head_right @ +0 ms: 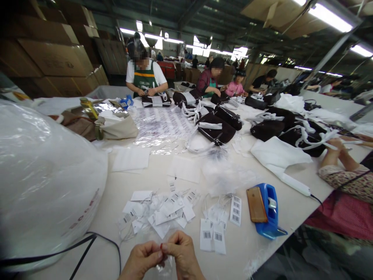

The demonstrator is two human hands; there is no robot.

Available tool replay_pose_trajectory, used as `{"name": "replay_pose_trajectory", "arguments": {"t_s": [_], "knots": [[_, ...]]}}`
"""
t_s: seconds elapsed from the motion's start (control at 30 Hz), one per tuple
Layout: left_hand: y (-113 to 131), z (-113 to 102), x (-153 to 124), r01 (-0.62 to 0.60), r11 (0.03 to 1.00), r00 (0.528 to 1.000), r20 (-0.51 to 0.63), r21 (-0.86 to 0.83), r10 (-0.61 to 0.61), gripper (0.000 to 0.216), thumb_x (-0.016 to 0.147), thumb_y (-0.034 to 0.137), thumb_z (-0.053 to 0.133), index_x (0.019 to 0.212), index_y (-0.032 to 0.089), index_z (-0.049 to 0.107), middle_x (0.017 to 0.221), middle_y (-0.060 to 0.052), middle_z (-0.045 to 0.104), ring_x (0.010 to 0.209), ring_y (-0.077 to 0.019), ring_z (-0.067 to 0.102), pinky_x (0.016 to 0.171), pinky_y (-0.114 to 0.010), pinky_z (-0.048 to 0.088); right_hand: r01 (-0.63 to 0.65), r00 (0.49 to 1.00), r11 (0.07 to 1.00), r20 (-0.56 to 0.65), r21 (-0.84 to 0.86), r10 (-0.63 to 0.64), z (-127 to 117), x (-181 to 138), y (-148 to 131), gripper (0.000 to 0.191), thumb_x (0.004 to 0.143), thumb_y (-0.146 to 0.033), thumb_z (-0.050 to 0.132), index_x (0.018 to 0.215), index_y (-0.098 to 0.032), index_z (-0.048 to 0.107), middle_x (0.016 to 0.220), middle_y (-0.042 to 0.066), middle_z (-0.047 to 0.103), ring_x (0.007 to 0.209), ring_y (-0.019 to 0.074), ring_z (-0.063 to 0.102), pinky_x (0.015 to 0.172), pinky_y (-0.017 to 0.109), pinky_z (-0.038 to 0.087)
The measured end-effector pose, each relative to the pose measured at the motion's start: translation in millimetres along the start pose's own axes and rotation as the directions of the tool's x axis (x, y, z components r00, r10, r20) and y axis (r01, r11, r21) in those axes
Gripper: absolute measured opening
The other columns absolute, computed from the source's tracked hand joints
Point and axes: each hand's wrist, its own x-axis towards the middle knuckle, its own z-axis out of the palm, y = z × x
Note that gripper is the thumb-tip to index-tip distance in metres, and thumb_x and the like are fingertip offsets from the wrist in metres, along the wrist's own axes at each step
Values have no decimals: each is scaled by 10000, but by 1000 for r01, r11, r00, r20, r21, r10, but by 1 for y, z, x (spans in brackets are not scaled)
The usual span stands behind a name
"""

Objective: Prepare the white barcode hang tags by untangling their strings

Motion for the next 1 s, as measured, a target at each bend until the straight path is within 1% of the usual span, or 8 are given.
{"name": "replay_pose_trajectory", "arguments": {"t_s": [0.1,0.27,0.4,0.57,0.67,0.73,0.87,1.0], "knots": [[-3,-1,-1,8,999,1000,11,-32,-7,310,481,391,759,463,146,569,439,11,599,472,-119,482,541,-262,342,1,1000,1000,-10,-13,-1,-4,1,1,396,448,-367,815,446,-174,469,410,-66,469,428,78,398,452,213,306],[-5,-3,-2,24,999,1000,17,-42,-24,249,466,295,762,447,145,563,419,-4,619,431,-134,506,508,-268,358,8,1000,996,30,-87,-6,-6,-4,-4,263,558,-348,779,534,-123,646,468,-20,562,459,80,442,476,213,310],[-6,-2,-4,40,998,999,13,-39,-39,258,448,249,771,425,156,531,396,8,607,416,-131,506,492,-259,347,-12,999,999,50,-53,15,-4,-5,5,287,492,-312,810,482,-155,571,426,-21,569,430,118,491,463,238,348],[-6,-6,-4,45,997,999,-1,-55,-45,309,425,346,807,447,144,574,421,-7,633,437,-132,519,507,-259,349,-49,999,999,23,-17,49,-12,-5,12,364,465,-427,803,614,-151,618,473,-33,569,415,82,452,433,202,296],[-7,-9,-4,42,997,999,-12,-66,-43,355,422,422,809,470,132,609,446,-23,651,457,-132,529,535,-265,362,-43,999,998,-4,-35,42,-22,-6,11,337,464,-381,817,624,-126,665,510,-9,598,454,72,450,460,197,288],[-8,-8,-5,46,996,999,-17,-76,-48,379,432,458,803,496,127,629,464,-27,658,469,-131,541,543,-261,362,-23,999,999,-30,-38,22,-25,-6,11,305,450,-353,826,518,-126,634,464,-16,572,451,69,431,473,203,292],[-12,-1,-8,71,990,997,-1,-121,-71,458,396,492,809,657,140,672,531,-17,681,503,-138,578,522,-240,344,-9,997,1000,-71,-20,7,-23,-8,21,421,380,-451,816,446,-168,512,410,-43,516,427,92,428,457,227,321],[-21,5,-9,111,985,994,31,-135,-108,445,358,496,817,513,134,611,442,-20,636,420,-130,533,487,-247,333,-13,998,994,-62,-104,7,-22,-11,29,481,384,-539,779,482,-187,466,419,-45,499,400,107,441,430,243,339]]}}
